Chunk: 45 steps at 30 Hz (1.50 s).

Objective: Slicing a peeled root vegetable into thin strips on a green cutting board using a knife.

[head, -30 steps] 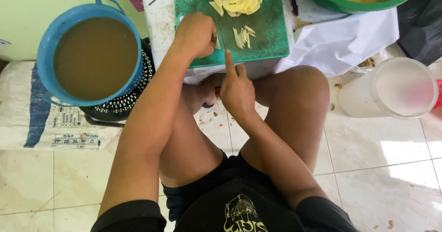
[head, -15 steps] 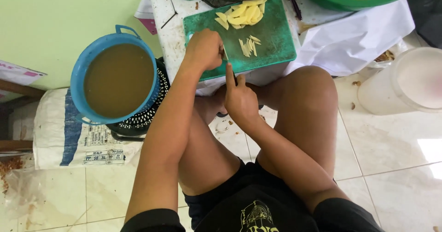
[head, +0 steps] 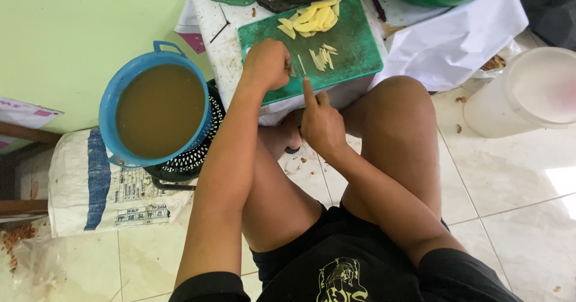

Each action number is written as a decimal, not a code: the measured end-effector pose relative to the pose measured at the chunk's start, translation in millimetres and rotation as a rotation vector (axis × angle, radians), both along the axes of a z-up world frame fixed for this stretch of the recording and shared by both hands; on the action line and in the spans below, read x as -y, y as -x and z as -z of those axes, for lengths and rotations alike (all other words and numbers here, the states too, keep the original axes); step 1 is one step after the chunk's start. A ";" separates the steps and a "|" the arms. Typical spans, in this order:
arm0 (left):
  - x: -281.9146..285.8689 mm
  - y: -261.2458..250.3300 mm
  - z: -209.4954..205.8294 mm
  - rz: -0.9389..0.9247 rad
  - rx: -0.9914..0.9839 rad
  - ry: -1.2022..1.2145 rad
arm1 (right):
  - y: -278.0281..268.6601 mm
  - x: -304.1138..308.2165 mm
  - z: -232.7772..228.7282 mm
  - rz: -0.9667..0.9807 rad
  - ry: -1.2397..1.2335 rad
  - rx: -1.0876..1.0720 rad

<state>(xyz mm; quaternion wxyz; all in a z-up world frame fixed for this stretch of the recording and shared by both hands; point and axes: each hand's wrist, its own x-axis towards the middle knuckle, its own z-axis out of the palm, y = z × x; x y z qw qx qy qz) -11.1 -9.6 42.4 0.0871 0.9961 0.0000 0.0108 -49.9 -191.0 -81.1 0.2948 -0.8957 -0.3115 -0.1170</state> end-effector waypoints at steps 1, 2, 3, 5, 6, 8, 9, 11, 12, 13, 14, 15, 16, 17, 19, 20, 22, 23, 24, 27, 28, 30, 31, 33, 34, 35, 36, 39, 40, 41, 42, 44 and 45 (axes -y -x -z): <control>0.3 0.3 0.6 -0.012 0.010 0.001 | 2.6 -1.7 -0.1 -0.013 -0.004 -0.002; 0.2 0.9 1.0 -0.026 0.018 0.000 | 5.4 -3.9 -0.2 -0.027 -0.009 -0.006; 0.5 0.3 1.5 -0.023 0.017 0.000 | 6.2 -4.9 -0.2 -0.024 -0.009 -0.007; -0.5 -0.2 2.0 -0.016 0.018 0.022 | 8.9 -9.0 -0.5 -0.035 0.016 -0.029; -0.2 0.7 1.4 -0.014 0.013 0.021 | 9.8 -8.9 -3.3 -0.032 0.015 -0.033; -0.2 2.9 0.1 -0.016 0.024 0.058 | 11.7 -9.0 -9.1 -0.035 0.085 -0.049; -2.8 2.5 5.5 -0.015 0.020 0.058 | 13.8 -9.5 -12.2 -0.035 0.085 -0.053; -7.1 0.0 15.6 -0.032 0.118 0.020 | 16.1 -9.3 -19.1 0.005 -0.029 0.079; -7.5 0.3 15.9 -0.032 0.115 0.023 | 15.3 -9.0 -20.7 0.005 -0.026 0.076; -7.9 0.7 16.4 -0.012 0.140 0.003 | 14.5 -8.8 -22.1 -0.005 -0.012 0.091; -7.8 0.6 17.4 0.007 0.168 -0.016 | 13.0 -7.8 -23.2 -0.016 0.003 0.108; -7.9 -0.1 18.1 0.005 0.166 -0.011 | 11.1 -8.9 -21.1 -0.018 0.008 0.106; -8.6 0.0 18.7 0.005 0.173 0.003 | 9.7 -10.5 -19.2 -0.020 0.038 0.086; -9.1 0.3 18.9 0.005 0.179 0.016 | 8.6 -11.9 -17.6 -0.022 0.068 0.067; -9.1 2.0 19.7 -0.016 0.162 0.018 | 6.5 -13.8 -16.7 -0.029 0.042 0.055; -7.0 0.7 19.6 -0.032 0.145 0.024 | 3.8 -12.6 -17.2 -0.032 0.021 0.043; -7.0 -0.1 19.3 -0.034 0.149 0.012 | 2.7 -12.9 -17.8 -0.015 0.020 0.098; -7.4 0.3 19.7 -0.038 0.148 -0.003 | 3.0 -13.5 -17.6 -0.001 0.016 0.149; -7.7 -0.4 20.7 -0.040 0.145 0.001 | 3.1 -12.2 -19.0 -0.003 0.019 0.146; -10.7 0.2 22.0 -0.003 0.176 -0.045 | 4.5 -9.6 -22.7 0.022 -0.010 0.055; -9.2 -0.4 21.5 -0.008 0.157 -0.060 | 4.8 -5.6 -24.1 0.016 -0.017 -0.013; -7.6 -1.9 20.9 -0.015 0.145 -0.074 | 3.5 0.9 -27.8 0.009 -0.023 -0.073; -7.9 -2.8 21.1 -0.009 0.148 -0.075 | 2.0 3.1 -29.6 0.020 -0.021 -0.082; -8.2 -0.4 25.5 -0.009 0.146 -0.069 | 6.3 7.0 -29.0 0.026 -0.013 -0.097; -10.2 -1.3 27.0 -0.006 0.156 -0.052 | 7.5 6.2 -27.8 0.014 -0.032 -0.106; -12.4 -2.5 28.4 -0.003 0.166 -0.035 | 8.3 5.4 -26.6 0.002 -0.051 -0.116; -11.7 -3.3 26.3 -0.003 0.176 -0.038 | 10.1 4.0 -26.6 0.002 -0.054 -0.106; -9.5 -0.1 26.3 -0.025 0.151 -0.081 | 18.6 2.3 -24.8 -0.029 -0.084 -0.044; -10.4 0.2 24.9 -0.013 0.157 -0.055 | 18.7 0.9 -26.4 -0.038 -0.087 -0.042; -11.4 0.1 23.4 -0.001 0.162 -0.030 | 18.5 -0.5 -28.2 -0.047 -0.089 -0.041; -12.1 -0.1 21.8 0.003 0.163 -0.033 | 16.2 -1.9 -27.0 -0.044 -0.093 -0.040; -12.6 1.1 21.0 0.024 0.171 -0.031 | 13.5 -3.6 -22.9 -0.039 -0.043 0.008; -12.1 1.7 21.2 0.027 0.168 -0.032 | 14.1 -4.7 -20.7 -0.036 -0.045 0.005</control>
